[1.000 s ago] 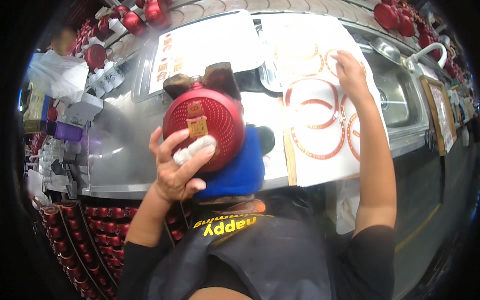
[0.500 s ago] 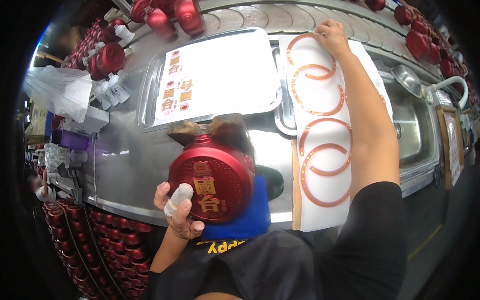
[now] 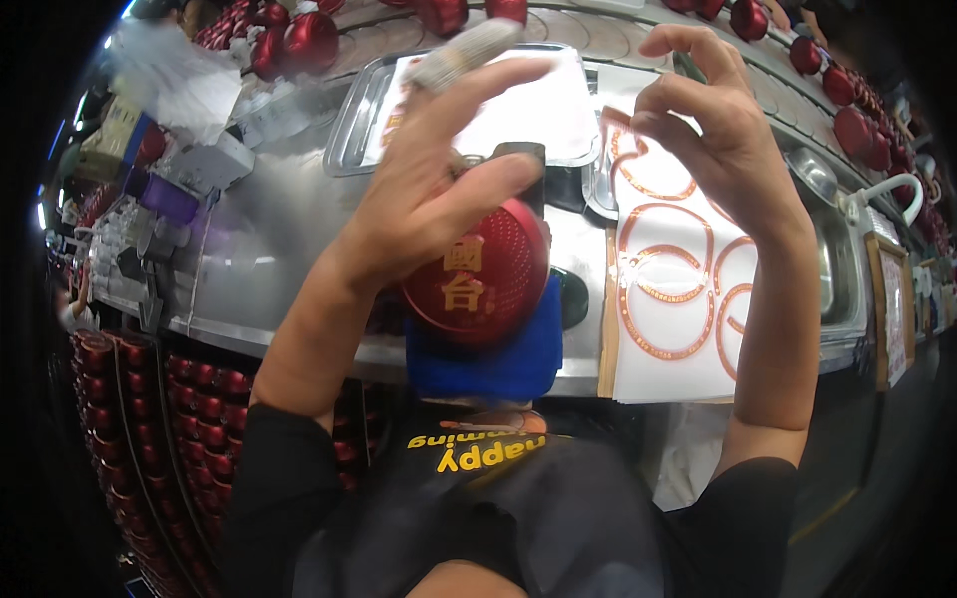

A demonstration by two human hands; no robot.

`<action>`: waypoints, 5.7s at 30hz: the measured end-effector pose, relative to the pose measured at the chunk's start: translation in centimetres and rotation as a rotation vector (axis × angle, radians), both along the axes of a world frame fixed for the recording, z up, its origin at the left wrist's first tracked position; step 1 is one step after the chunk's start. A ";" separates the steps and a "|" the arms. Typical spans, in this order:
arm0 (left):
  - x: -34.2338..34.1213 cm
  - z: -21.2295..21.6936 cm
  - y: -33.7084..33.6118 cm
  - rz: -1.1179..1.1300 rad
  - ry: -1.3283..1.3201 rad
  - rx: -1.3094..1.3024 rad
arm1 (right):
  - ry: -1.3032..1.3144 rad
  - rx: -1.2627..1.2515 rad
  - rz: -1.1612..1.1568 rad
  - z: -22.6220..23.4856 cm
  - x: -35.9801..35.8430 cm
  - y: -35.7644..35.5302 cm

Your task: The person applies gold decorative rings to red spherical ornaments using a green sponge and a white cloth. They repeatedly wipe the ornament surface, place a ring, and smooth it into position. Finished ornaments are placed on a nearby rack.

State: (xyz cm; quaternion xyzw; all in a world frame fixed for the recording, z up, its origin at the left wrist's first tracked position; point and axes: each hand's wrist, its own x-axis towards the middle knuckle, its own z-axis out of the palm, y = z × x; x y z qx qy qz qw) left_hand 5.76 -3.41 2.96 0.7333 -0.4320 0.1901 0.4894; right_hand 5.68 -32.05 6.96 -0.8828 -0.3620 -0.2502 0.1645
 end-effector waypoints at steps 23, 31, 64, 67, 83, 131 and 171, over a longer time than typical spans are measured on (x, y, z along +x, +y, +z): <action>-5.1 -3.2 5.1 0.540 0.368 0.093 | 0.253 0.281 -0.161 -7.6 -3.9 11.8; -3.8 -4.1 4.7 0.533 0.283 0.120 | 0.262 0.280 -0.198 -7.6 -3.8 11.1; -2.4 -4.8 4.3 0.524 0.305 0.107 | 0.157 0.129 -0.066 -8.3 -4.6 10.8; -2.4 -4.8 4.3 0.528 0.299 0.120 | 0.170 0.129 -0.052 -8.3 -4.8 10.7; -2.4 -4.9 4.4 0.531 0.296 0.125 | 0.162 0.128 -0.061 -8.3 -4.8 11.1; -5.2 -6.3 7.6 0.411 -0.066 0.158 | 0.172 0.037 -0.026 -6.9 -4.4 12.6; -4.1 -6.3 8.2 0.328 0.679 -0.078 | 0.183 -0.056 0.048 -5.7 -3.9 13.3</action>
